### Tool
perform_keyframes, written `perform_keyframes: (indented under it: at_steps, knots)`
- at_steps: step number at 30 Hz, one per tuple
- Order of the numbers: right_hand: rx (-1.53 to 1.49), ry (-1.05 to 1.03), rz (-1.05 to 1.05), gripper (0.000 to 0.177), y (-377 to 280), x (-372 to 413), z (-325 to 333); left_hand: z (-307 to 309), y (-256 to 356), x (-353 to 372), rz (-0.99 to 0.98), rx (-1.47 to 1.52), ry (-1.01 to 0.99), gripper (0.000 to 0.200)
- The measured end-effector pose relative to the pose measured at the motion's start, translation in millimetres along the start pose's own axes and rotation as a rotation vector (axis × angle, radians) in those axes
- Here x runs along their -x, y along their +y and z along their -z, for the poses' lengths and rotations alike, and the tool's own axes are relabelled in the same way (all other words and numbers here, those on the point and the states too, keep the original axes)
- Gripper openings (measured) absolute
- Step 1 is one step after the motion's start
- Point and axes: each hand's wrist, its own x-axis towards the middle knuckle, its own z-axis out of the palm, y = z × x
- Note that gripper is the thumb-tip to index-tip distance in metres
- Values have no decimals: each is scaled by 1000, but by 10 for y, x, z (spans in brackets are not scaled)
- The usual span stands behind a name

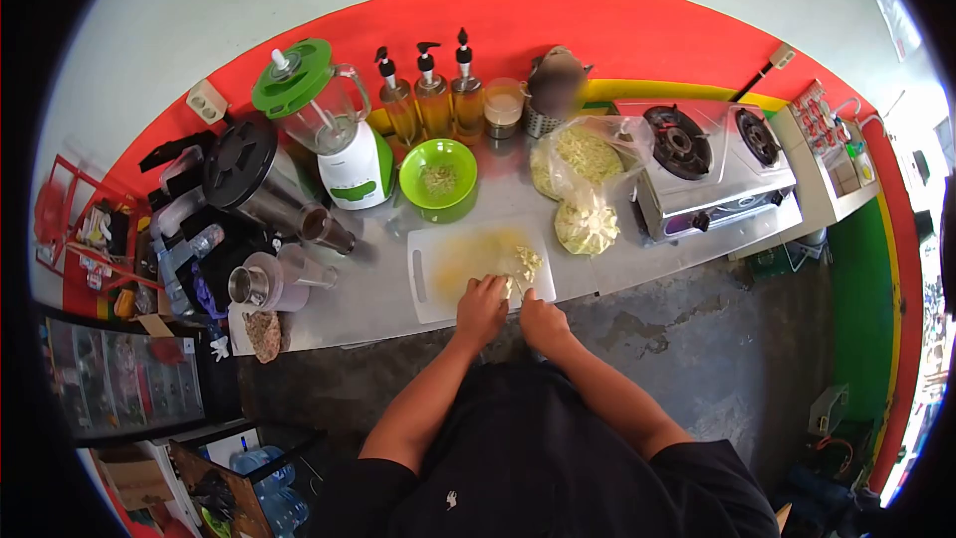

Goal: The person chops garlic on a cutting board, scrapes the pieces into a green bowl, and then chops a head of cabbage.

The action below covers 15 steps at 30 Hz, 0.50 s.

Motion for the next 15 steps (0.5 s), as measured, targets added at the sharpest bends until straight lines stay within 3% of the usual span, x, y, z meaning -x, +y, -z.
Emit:
perform_keyframes:
  at_steps: [7,11,15]
  knots:
    - [-8,-18,-86,34,-116,-19,-188,-19,-114,33,-59,44,-21,44]
    - [11,100,-70,31,-41,-247,-421,-2,-216,-26,-105,60,-14,44]
    - [3,74,-110,27,-202,-103,-158,65,-271,-3,-166,65,-40,43]
